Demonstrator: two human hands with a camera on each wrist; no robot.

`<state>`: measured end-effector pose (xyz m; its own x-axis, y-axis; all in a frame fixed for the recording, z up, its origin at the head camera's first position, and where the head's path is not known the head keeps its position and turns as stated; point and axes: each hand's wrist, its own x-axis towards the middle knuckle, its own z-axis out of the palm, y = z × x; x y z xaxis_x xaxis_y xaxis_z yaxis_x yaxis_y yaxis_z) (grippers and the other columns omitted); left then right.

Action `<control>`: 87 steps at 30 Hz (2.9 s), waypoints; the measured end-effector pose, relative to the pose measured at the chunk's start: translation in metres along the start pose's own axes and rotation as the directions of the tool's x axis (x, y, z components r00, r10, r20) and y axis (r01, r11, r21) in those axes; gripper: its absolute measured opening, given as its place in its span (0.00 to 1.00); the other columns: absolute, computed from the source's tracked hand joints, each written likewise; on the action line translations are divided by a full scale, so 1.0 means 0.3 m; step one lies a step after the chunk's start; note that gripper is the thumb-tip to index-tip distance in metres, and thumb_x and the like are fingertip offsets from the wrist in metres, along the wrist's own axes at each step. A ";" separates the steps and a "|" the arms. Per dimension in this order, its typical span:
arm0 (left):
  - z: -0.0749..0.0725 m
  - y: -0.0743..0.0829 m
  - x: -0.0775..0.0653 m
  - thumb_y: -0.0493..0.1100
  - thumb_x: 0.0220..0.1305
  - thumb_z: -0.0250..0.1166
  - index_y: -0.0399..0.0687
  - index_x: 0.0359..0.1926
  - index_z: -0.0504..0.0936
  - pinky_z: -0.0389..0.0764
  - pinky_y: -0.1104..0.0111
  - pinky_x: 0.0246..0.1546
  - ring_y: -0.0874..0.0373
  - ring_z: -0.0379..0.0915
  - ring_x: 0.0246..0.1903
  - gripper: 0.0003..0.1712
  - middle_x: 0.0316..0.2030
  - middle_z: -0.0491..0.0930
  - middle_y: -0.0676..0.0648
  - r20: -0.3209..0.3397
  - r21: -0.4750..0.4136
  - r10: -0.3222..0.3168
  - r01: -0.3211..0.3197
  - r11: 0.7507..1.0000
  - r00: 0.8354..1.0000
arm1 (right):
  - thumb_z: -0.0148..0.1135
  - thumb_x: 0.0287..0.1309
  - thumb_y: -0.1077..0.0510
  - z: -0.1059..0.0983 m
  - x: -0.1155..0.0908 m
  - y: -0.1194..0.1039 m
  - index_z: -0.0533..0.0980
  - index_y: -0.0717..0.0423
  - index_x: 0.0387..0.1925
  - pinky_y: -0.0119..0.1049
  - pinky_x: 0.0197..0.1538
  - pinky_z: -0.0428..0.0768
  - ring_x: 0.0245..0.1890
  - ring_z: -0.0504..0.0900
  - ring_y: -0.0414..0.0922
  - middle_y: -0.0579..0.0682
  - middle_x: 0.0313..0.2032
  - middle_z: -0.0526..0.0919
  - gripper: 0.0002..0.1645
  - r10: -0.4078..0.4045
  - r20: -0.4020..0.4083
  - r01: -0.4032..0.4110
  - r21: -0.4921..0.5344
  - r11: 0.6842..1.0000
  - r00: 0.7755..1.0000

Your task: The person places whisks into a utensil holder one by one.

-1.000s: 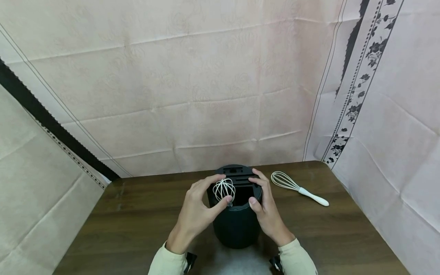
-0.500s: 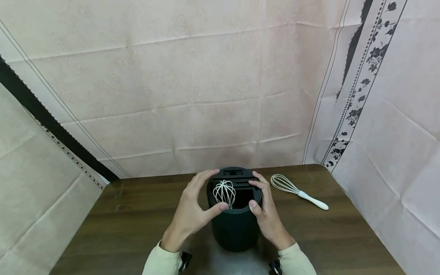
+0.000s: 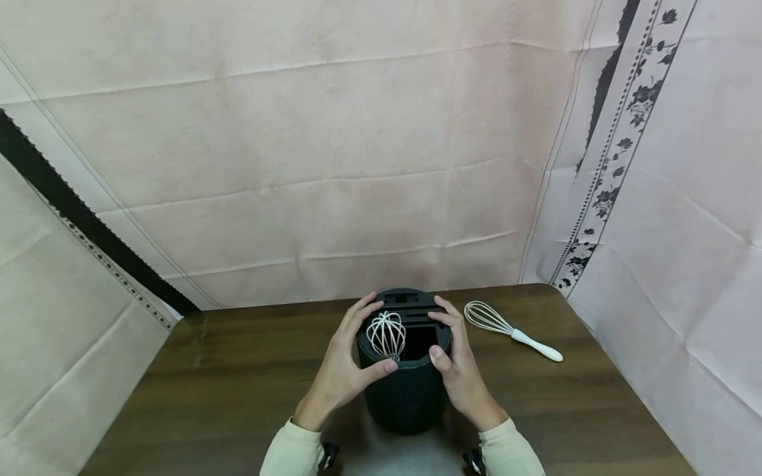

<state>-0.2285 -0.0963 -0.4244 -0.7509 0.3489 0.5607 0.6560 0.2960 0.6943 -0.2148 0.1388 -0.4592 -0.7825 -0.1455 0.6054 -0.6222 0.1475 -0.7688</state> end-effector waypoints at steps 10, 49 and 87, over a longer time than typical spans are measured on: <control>0.016 0.002 -0.028 0.53 0.60 0.76 0.60 0.74 0.72 0.70 0.39 0.68 0.51 0.63 0.74 0.42 0.80 0.59 0.53 -0.061 0.009 -0.023 0.024 1.000 0.998 | 0.46 0.81 0.44 0.015 0.004 0.013 0.62 0.46 0.75 0.70 0.73 0.54 0.80 0.49 0.56 0.53 0.82 0.50 0.28 -0.033 0.011 0.033 -0.006 0.999 0.999; 0.055 -0.005 -0.031 0.54 0.62 0.75 0.65 0.71 0.72 0.68 0.39 0.70 0.54 0.60 0.74 0.38 0.78 0.60 0.58 -0.108 -0.030 -0.043 0.040 0.999 0.993 | 0.66 0.73 0.50 -0.424 0.004 0.254 0.71 0.64 0.69 0.69 0.55 0.73 0.59 0.74 0.68 0.68 0.61 0.77 0.32 0.330 -0.027 -0.213 -0.812 0.544 0.944; 0.052 -0.004 -0.039 0.55 0.62 0.75 0.68 0.70 0.73 0.62 0.35 0.71 0.53 0.58 0.76 0.36 0.78 0.59 0.59 -0.107 -0.060 -0.073 0.067 0.996 0.992 | 0.63 0.69 0.61 -0.512 0.018 0.347 0.79 0.65 0.57 0.67 0.38 0.80 0.45 0.82 0.67 0.64 0.45 0.81 0.19 0.456 0.023 -0.219 -0.855 0.470 0.890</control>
<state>-0.2194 -0.0870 -0.4388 -0.8009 0.2291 0.5533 0.5982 0.2649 0.7563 -0.2873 0.3034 -0.5043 -0.9794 -0.0845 0.1834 -0.1404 0.9376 -0.3181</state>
